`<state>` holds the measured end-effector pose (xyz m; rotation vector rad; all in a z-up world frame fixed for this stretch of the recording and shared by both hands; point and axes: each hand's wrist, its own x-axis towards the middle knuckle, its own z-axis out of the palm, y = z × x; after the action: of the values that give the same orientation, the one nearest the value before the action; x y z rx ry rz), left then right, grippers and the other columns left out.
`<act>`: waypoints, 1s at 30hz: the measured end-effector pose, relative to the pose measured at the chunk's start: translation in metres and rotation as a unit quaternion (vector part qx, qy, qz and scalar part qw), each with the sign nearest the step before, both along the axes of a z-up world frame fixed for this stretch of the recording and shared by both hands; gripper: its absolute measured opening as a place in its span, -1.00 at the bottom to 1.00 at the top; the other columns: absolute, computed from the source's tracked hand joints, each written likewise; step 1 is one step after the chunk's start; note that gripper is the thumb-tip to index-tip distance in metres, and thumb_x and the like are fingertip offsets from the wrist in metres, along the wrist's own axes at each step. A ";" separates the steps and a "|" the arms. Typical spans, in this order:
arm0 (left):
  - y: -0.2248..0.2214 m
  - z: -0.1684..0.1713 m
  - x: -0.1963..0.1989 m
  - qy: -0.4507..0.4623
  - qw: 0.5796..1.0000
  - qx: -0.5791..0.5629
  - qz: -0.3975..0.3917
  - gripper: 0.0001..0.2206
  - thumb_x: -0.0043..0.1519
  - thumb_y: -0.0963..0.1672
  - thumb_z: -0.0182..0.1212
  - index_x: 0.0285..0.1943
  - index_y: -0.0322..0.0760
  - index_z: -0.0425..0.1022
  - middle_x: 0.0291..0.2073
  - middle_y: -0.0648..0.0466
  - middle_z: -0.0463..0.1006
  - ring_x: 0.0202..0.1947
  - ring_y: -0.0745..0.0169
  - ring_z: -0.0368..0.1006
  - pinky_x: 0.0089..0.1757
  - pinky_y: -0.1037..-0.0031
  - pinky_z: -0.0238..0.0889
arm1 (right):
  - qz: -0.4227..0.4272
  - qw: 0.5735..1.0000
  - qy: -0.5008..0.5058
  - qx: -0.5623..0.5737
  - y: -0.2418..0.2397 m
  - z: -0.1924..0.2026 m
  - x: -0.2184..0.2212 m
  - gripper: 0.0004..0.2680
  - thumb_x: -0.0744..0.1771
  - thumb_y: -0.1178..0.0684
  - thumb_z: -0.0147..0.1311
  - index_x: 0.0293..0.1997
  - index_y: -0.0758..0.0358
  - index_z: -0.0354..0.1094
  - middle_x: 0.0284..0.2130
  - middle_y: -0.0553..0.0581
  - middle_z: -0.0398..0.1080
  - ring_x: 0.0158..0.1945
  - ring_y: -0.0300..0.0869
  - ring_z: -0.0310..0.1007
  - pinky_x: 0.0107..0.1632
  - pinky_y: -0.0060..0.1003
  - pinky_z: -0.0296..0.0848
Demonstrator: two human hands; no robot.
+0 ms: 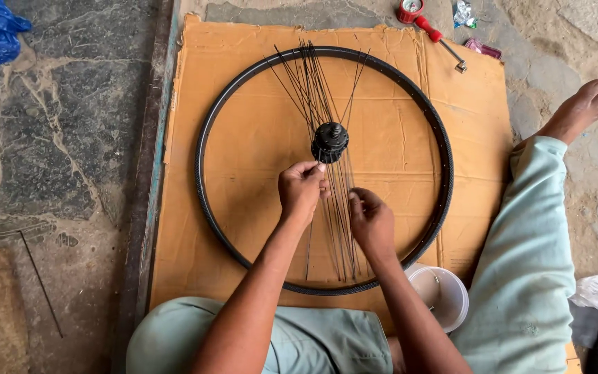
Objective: The person is inserting and threading spokes through a hub and into a bicycle wheel rim.
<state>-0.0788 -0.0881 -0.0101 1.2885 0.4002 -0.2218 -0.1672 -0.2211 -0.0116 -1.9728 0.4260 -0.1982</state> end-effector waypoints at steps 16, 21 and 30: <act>0.003 0.019 -0.002 0.037 0.999 0.029 -0.013 -0.81 0.32 -0.16 0.18 -0.02 -0.47 0.49 -0.35 0.02 0.54 -0.47 0.35 0.55 -0.50 0.49 0.50 | 0.060 0.944 -0.078 -0.316 0.006 0.059 0.004 -0.63 0.29 -0.03 0.26 0.17 0.31 0.39 0.01 0.24 0.39 0.07 0.07 0.29 0.13 -0.03 0.19; 0.004 0.024 -0.002 0.041 0.998 0.040 -0.029 -0.80 0.34 -0.16 0.14 0.04 -0.45 0.45 -0.29 0.01 0.52 -0.42 0.33 0.55 -0.47 0.50 0.53 | 0.069 0.948 -0.051 -0.307 0.008 0.053 0.001 -0.63 0.31 -0.06 0.26 0.19 0.27 0.38 0.00 0.18 0.38 0.09 0.01 0.30 0.17 -0.05 0.21; 0.007 0.019 0.002 0.062 0.998 0.027 -0.015 -0.83 0.35 -0.15 0.11 0.00 -0.42 0.42 -0.25 0.00 0.52 -0.40 0.32 0.56 -0.46 0.48 0.52 | 0.059 0.938 -0.089 -0.329 0.012 0.075 0.003 -0.59 0.26 -0.10 0.32 0.18 0.24 0.40 0.04 0.35 0.29 0.05 0.10 0.22 0.12 0.04 0.16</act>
<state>-0.0771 -0.0808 0.0088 1.3387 0.4953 -0.3186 -0.1645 -0.2086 0.0632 -2.5991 0.1204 -0.4882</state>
